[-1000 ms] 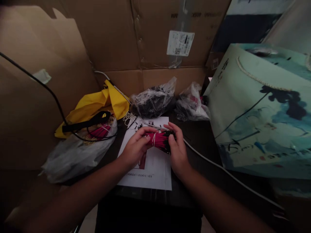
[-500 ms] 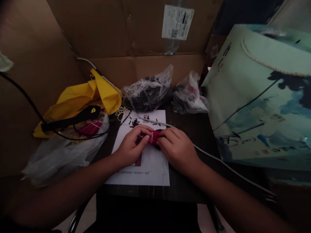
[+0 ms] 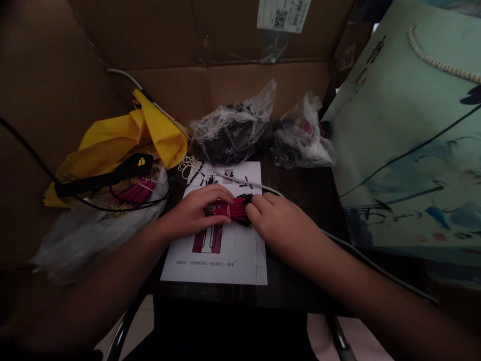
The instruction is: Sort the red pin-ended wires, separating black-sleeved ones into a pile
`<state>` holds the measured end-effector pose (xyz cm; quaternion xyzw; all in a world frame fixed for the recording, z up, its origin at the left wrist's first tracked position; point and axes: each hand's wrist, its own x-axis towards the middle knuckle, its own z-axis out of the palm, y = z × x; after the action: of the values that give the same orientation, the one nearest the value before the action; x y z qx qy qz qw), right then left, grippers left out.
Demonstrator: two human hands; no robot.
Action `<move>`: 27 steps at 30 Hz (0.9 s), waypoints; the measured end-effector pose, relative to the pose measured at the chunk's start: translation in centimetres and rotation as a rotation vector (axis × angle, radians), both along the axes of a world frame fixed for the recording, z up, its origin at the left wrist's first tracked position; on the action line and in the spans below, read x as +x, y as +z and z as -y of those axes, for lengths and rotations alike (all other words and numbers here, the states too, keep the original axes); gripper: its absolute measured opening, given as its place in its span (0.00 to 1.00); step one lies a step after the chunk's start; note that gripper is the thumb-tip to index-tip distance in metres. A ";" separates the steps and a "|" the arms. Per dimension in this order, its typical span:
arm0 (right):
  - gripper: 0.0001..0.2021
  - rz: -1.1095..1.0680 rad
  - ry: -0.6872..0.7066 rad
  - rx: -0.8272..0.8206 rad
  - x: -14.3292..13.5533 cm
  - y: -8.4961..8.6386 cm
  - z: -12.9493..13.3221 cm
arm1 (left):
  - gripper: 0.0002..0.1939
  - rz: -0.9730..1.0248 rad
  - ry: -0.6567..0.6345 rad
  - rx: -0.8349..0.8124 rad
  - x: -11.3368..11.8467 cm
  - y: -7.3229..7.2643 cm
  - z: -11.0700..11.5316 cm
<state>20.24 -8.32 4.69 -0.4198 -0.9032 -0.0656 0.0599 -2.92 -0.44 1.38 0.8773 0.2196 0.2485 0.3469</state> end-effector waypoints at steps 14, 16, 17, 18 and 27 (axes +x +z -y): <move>0.06 -0.002 0.004 -0.105 1.0 1.5 -1.2 | 0.17 -0.105 0.038 0.073 -0.5 0.6 -0.2; 0.08 0.016 0.011 -0.109 1.0 1.7 -1.5 | 0.18 -0.113 0.047 0.077 -0.6 0.7 -0.1; 0.08 0.028 0.017 -0.108 1.0 1.8 -1.6 | 0.19 -0.118 0.054 0.078 -0.6 0.8 -0.1; 0.09 0.038 0.026 -0.104 0.9 1.8 -1.7 | 0.20 -0.121 0.061 0.078 -0.7 0.8 -0.1; 0.08 0.032 0.072 -0.111 0.5 1.5 -2.7 | 0.18 -0.114 0.074 0.045 -0.9 0.7 -0.4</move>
<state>20.73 -5.66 6.20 -0.3886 -0.9209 -0.0198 0.0242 -3.87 -0.05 2.11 0.8889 0.2658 0.2157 0.3045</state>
